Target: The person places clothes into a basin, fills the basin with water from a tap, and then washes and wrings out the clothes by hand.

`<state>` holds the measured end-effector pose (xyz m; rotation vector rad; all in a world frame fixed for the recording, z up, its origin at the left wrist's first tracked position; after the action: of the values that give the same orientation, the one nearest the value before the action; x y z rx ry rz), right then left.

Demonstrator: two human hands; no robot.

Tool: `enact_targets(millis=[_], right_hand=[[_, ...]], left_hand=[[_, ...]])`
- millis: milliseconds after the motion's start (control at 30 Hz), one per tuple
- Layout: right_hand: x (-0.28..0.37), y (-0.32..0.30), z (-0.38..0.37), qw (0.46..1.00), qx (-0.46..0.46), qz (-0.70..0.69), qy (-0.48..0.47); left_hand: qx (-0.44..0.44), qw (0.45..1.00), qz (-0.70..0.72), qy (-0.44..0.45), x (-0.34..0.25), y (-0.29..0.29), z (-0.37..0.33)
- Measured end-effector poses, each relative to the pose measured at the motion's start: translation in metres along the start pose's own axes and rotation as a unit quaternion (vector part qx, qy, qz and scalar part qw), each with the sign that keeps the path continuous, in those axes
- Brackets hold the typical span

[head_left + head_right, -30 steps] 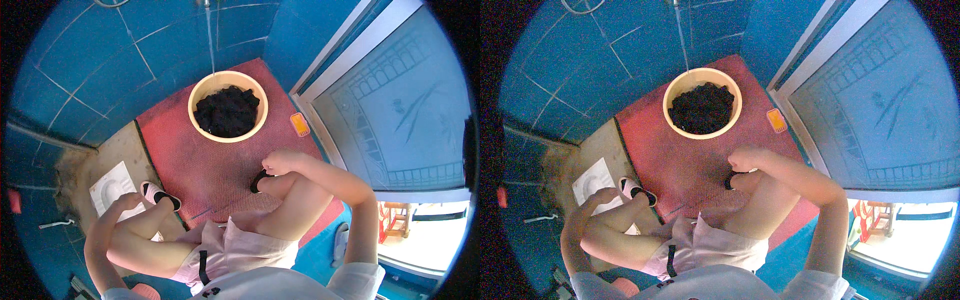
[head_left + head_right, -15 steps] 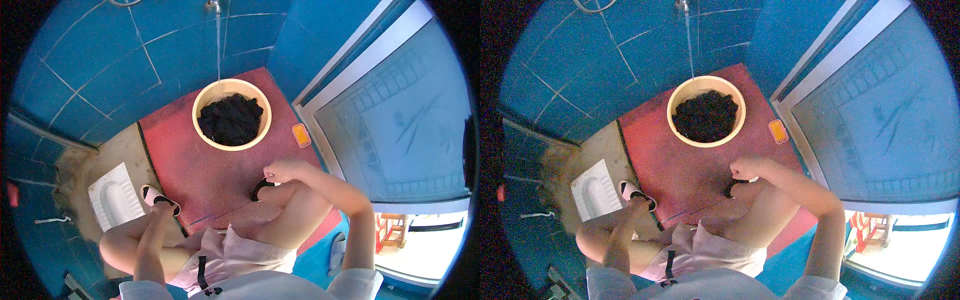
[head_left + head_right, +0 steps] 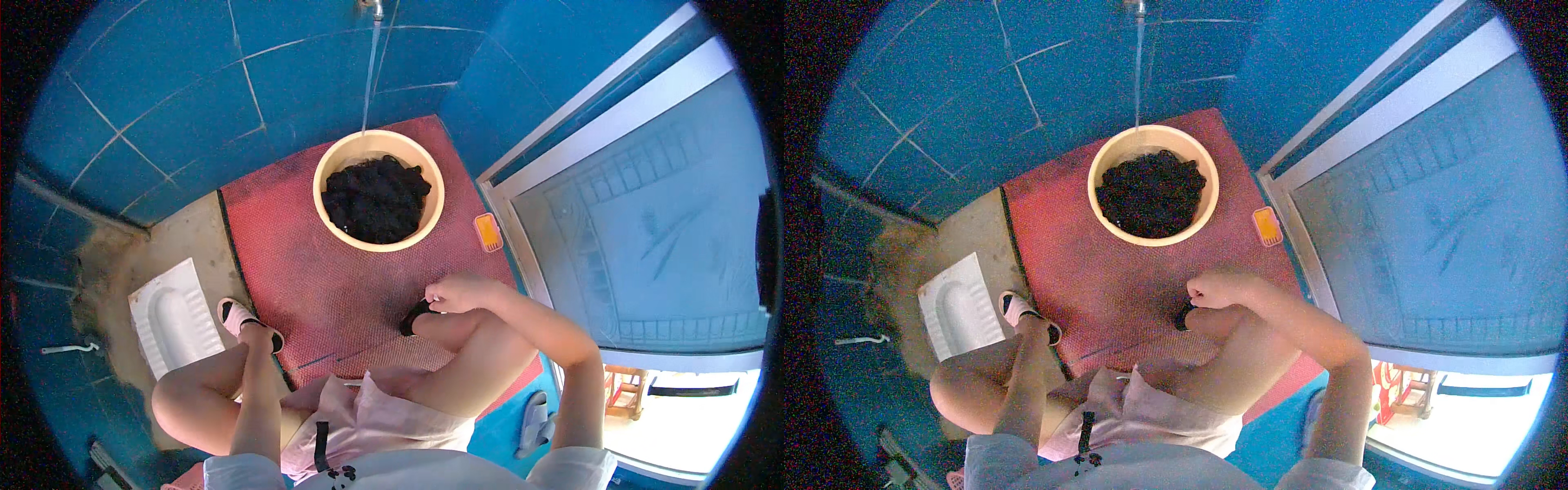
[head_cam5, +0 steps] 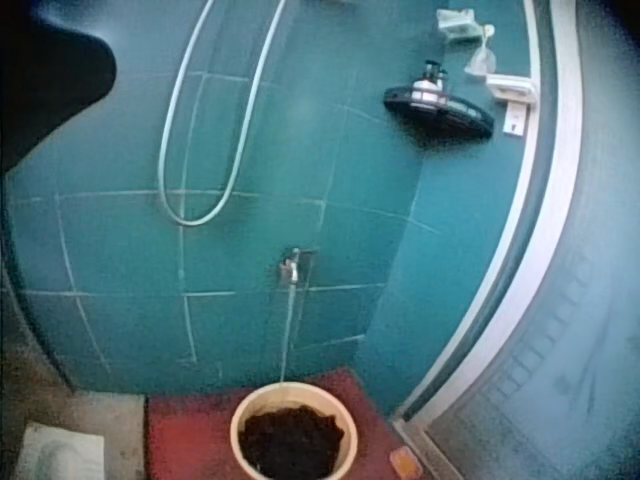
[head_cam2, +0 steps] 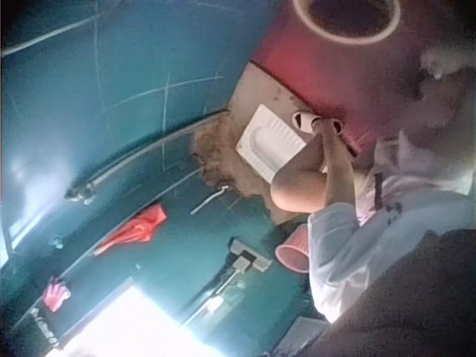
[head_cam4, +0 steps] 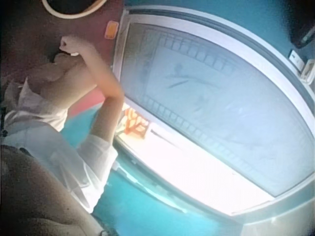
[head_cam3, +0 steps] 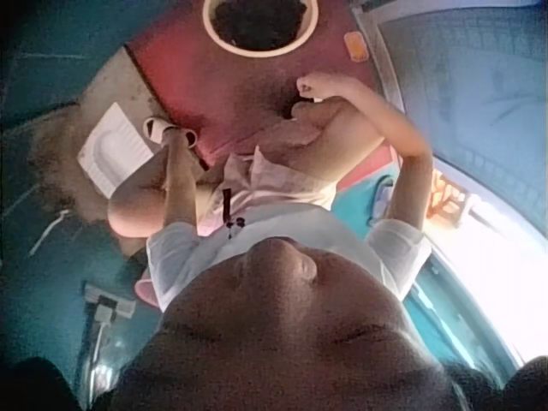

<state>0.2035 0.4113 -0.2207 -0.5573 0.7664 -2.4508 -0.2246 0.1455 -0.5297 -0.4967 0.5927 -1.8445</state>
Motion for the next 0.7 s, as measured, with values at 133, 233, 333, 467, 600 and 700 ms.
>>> enact_targets(millis=[133, 233, 333, 467, 600, 700], right_hand=[[0.004, 0.003, -0.009, 0.998, 0.020, -0.039, -0.034], [0.010, -0.001, -0.008, 0.997, 0.026, -0.050, -0.046], [0.006, 0.002, -0.013, 0.995, 0.041, -0.081, -0.044], [0.004, -0.003, -0.009, 0.999, 0.020, -0.041, -0.029], [0.002, -0.003, -0.006, 1.000, -0.001, -0.009, -0.018], [-0.004, -0.003, -0.003, 1.000, -0.019, -0.009, -0.014]], left_hand=[[-0.039, 0.999, -0.026, 0.027, -0.004, 0.005, 0.014], [-0.069, 0.995, -0.050, 0.047, -0.010, 0.001, 0.019], [-0.101, 0.989, -0.077, 0.069, -0.010, 0.002, 0.030], [-0.139, 0.978, -0.108, 0.108, -0.033, 0.001, 0.041], [-0.179, 0.963, -0.135, 0.147, -0.044, -0.004, 0.050], [-0.174, 0.965, -0.098, 0.173, -0.037, 0.000, 0.039]])
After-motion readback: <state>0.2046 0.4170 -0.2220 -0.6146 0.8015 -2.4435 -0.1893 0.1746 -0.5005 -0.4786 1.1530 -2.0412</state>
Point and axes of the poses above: each hand's wrist, its own z-axis away from the middle knuckle, its own y-axis out of the palm, x = y × z, the point moved 8 cm from there along -z, towards the middle knuckle, and after that the axes turned 15 degrees about y, right-handed, at the moved point
